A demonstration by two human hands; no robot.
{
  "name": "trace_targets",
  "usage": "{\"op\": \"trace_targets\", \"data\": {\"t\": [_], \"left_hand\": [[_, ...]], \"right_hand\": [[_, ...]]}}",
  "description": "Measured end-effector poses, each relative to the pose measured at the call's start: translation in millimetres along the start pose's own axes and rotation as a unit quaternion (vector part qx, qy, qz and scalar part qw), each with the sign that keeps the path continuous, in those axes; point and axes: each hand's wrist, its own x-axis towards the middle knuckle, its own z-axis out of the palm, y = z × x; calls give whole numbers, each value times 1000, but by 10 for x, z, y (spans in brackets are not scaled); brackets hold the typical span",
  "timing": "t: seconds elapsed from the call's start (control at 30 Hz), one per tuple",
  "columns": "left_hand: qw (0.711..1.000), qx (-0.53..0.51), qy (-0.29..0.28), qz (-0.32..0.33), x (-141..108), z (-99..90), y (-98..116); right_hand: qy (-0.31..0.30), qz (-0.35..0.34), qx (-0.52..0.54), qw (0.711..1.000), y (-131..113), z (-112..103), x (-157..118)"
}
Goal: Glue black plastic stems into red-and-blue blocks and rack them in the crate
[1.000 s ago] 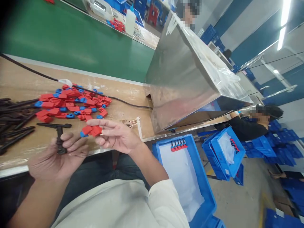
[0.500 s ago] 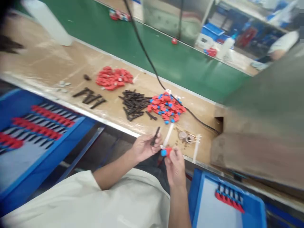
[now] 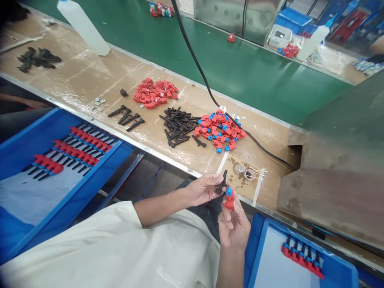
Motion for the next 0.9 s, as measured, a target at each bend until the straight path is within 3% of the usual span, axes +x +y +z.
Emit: {"op": "trace_targets", "data": {"t": [0.23,0.5,0.9], "left_hand": [[1000,17,-9,0,19,28,-63],[998,53,-17,-9,37,-11,-55],[979,203,-29,5,-25,61,52]], "right_hand": [[70,-93,-131,985,82,-23,-30],[103,-83,-148,980,32,-60,-35],[125,-117,-208,963,-64,43,-143]]}}
